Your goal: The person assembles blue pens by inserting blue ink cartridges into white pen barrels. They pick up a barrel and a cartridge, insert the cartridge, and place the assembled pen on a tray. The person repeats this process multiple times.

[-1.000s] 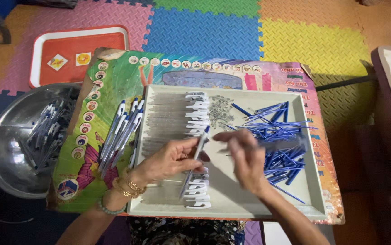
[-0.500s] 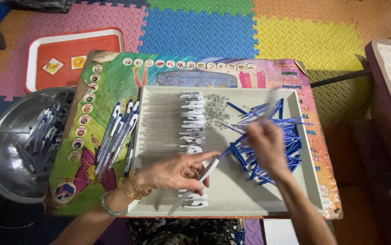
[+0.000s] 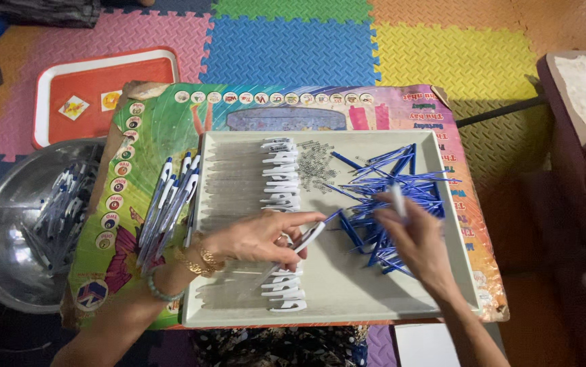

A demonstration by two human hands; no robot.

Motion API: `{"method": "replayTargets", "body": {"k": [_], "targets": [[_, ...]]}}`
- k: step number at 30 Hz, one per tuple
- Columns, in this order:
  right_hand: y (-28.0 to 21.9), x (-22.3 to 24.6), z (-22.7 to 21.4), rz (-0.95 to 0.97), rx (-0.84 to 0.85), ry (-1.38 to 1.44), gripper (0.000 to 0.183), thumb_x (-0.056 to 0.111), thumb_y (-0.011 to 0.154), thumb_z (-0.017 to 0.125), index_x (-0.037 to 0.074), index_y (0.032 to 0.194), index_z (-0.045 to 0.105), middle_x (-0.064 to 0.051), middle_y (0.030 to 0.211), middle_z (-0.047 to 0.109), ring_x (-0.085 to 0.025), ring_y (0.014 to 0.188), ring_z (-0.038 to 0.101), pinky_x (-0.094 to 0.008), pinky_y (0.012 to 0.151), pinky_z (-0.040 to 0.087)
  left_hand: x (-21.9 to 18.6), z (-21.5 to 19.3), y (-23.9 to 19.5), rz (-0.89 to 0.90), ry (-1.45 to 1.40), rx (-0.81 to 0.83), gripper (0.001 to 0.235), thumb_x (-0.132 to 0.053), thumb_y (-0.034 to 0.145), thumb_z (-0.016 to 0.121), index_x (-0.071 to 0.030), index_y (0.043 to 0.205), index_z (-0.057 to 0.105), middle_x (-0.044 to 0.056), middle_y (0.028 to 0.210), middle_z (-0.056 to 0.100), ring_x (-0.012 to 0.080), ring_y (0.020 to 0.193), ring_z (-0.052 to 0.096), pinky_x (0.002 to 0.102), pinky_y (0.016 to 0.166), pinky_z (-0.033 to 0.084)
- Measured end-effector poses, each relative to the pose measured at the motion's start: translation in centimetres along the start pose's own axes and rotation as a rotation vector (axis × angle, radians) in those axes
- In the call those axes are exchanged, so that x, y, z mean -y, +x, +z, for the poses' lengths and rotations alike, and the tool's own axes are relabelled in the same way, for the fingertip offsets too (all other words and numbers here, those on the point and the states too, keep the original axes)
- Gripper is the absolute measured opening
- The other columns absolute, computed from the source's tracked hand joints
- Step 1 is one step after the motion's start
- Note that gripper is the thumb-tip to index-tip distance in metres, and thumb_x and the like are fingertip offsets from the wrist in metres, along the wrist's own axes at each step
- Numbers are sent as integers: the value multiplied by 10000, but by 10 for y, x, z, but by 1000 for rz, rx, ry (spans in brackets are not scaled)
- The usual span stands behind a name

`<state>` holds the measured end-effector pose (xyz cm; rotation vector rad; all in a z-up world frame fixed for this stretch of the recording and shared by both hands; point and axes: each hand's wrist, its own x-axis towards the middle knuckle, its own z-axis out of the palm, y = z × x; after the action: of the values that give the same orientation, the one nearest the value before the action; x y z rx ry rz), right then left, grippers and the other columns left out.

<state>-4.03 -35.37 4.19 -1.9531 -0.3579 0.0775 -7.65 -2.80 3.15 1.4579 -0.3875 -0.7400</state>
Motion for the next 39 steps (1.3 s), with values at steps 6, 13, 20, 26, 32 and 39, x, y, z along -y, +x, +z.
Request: {"method": "replayTargets", "body": {"k": [6,13,20,26,32,39], "targets": [[20,-28,39,102,52,317,214,187,1014,777,-10,1035,857,-68,564,676,-94,462,535,-264,430,429,-18,7,2,-97,45,-2,955,82,884,723,-112,1748,364,263,1031,769,269,771,822,293,648,725],[16,-87,-42,110,-171,108,325,245,1164,657,55,917,748,-26,540,503,-128,485,460,-245,507,345,-23,-16,12,-237,467,-106,887,68,927,721,-151,1736,432,250,1008,808,274,730,837,269,528,678],[3,-52,-23,-166,-230,-550,359,240,1082,715,196,1438,726,-168,1249,745,-428,1039,788,-583,835,634,-21,-20,12,-209,1067,-248,264,-92,903,670,-201,1108,795,73,867,827,345,802,816,462,745,642],[55,-12,66,398,273,699,661,397,1104,561,-122,1512,542,-324,1195,755,-387,1052,808,-533,878,682,-33,-1,53,92,1757,-486,61,-175,857,781,-226,890,781,18,759,724,254,717,733,425,639,577],[88,-29,113,583,231,1023,409,289,1139,610,-42,1379,627,-241,1080,783,-355,951,821,-514,806,687,-82,18,58,126,2149,-393,522,-614,840,862,-126,1022,830,80,987,642,285,937,612,462,808,466],[102,-58,101,545,356,1118,299,201,1092,685,-26,1286,700,-264,1084,800,-346,966,839,-468,825,721,-98,10,28,233,2175,-539,388,-467,789,899,-109,922,831,64,950,582,280,905,595,482,784,427]]}}
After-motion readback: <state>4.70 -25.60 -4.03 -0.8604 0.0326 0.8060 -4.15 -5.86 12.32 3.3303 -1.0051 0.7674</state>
